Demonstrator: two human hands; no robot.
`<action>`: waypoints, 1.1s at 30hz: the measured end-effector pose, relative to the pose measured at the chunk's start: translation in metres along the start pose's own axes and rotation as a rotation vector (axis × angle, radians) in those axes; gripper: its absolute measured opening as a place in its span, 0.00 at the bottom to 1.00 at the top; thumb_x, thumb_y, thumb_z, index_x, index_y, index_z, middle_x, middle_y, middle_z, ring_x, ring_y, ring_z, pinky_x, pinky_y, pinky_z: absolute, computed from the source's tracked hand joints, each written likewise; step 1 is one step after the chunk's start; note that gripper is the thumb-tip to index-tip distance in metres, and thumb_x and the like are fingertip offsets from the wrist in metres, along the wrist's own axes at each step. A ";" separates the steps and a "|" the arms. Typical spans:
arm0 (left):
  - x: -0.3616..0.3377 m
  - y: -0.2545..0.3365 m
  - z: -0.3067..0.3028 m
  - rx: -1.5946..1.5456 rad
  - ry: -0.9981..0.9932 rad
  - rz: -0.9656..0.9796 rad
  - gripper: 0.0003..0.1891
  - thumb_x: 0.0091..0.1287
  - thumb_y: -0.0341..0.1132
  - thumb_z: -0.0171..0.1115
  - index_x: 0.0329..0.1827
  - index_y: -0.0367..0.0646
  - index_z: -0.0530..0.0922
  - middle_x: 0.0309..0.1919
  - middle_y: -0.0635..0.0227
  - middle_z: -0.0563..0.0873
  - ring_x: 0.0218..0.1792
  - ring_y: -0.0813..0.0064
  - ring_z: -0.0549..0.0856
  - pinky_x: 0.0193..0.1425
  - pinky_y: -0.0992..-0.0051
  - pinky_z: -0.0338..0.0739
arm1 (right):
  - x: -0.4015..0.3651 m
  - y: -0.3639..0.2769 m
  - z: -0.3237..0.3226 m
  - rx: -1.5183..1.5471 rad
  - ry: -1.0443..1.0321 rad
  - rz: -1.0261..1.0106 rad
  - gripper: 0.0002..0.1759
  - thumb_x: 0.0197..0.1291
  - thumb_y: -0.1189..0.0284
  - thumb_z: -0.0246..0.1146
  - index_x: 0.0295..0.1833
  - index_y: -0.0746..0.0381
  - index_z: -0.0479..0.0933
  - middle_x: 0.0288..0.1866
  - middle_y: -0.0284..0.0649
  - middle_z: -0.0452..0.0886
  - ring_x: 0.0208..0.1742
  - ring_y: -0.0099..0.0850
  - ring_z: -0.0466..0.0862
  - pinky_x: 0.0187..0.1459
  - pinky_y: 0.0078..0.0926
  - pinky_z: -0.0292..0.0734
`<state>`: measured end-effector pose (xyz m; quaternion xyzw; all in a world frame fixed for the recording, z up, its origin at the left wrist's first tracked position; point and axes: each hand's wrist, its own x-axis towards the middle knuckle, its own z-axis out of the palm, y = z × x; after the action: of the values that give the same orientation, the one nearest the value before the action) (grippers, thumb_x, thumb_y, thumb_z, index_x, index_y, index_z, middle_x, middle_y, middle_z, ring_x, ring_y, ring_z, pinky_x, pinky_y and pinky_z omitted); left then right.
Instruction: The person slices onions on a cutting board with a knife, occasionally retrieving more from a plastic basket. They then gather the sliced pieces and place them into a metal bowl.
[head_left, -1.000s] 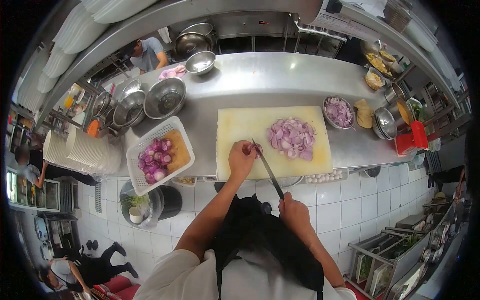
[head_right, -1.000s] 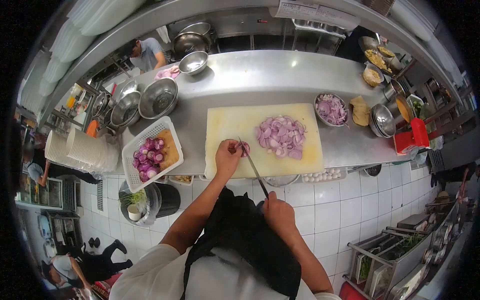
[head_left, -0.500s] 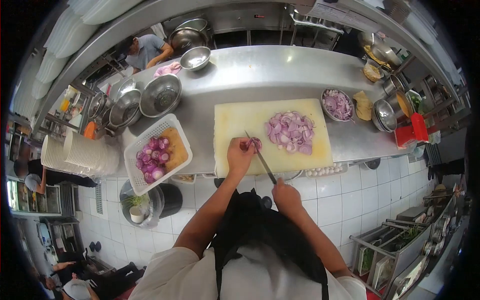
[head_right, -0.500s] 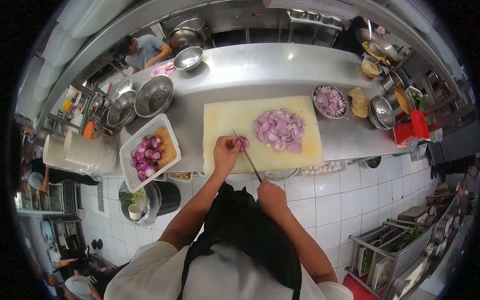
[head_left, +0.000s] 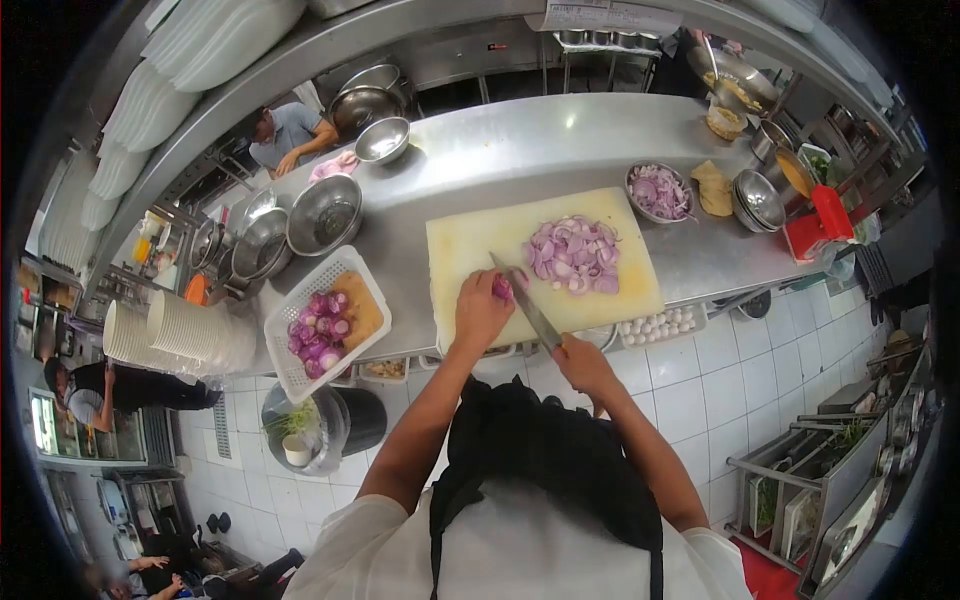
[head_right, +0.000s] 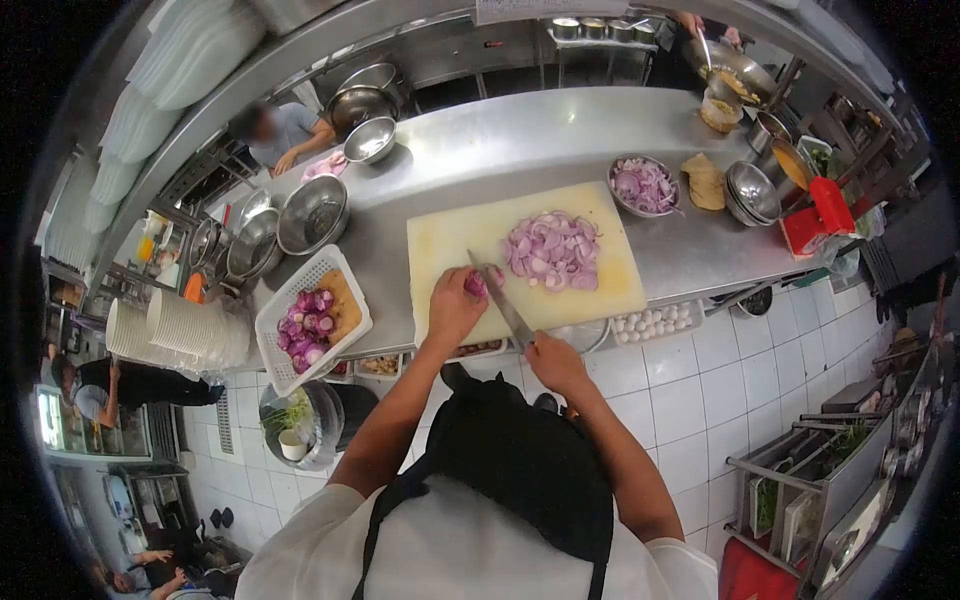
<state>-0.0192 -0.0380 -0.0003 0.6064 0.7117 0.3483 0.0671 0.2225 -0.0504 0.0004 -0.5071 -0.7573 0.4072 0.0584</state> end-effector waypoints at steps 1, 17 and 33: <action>0.004 0.000 -0.004 0.062 -0.018 -0.004 0.26 0.57 0.33 0.74 0.61 0.40 0.83 0.53 0.53 0.85 0.56 0.48 0.84 0.63 0.56 0.81 | -0.003 0.003 -0.001 -0.015 0.050 -0.015 0.18 0.76 0.60 0.57 0.48 0.68 0.75 0.36 0.62 0.86 0.42 0.66 0.85 0.45 0.65 0.77; 0.035 0.011 0.018 0.145 -0.192 0.294 0.34 0.56 0.42 0.79 0.65 0.39 0.81 0.55 0.53 0.84 0.57 0.51 0.84 0.67 0.55 0.77 | -0.078 0.009 -0.011 0.072 0.451 0.043 0.13 0.76 0.64 0.63 0.46 0.63 0.74 0.28 0.61 0.83 0.34 0.65 0.84 0.35 0.64 0.75; 0.058 -0.040 -0.009 0.111 0.102 -0.153 0.24 0.55 0.33 0.73 0.57 0.38 0.82 0.50 0.52 0.90 0.56 0.50 0.87 0.66 0.56 0.77 | -0.107 0.027 0.011 0.013 0.397 0.098 0.15 0.75 0.61 0.64 0.45 0.62 0.75 0.27 0.59 0.83 0.33 0.64 0.85 0.35 0.63 0.76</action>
<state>-0.0706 0.0100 0.0022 0.5346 0.7766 0.3325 0.0234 0.2877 -0.1394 0.0091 -0.6132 -0.7027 0.3066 0.1901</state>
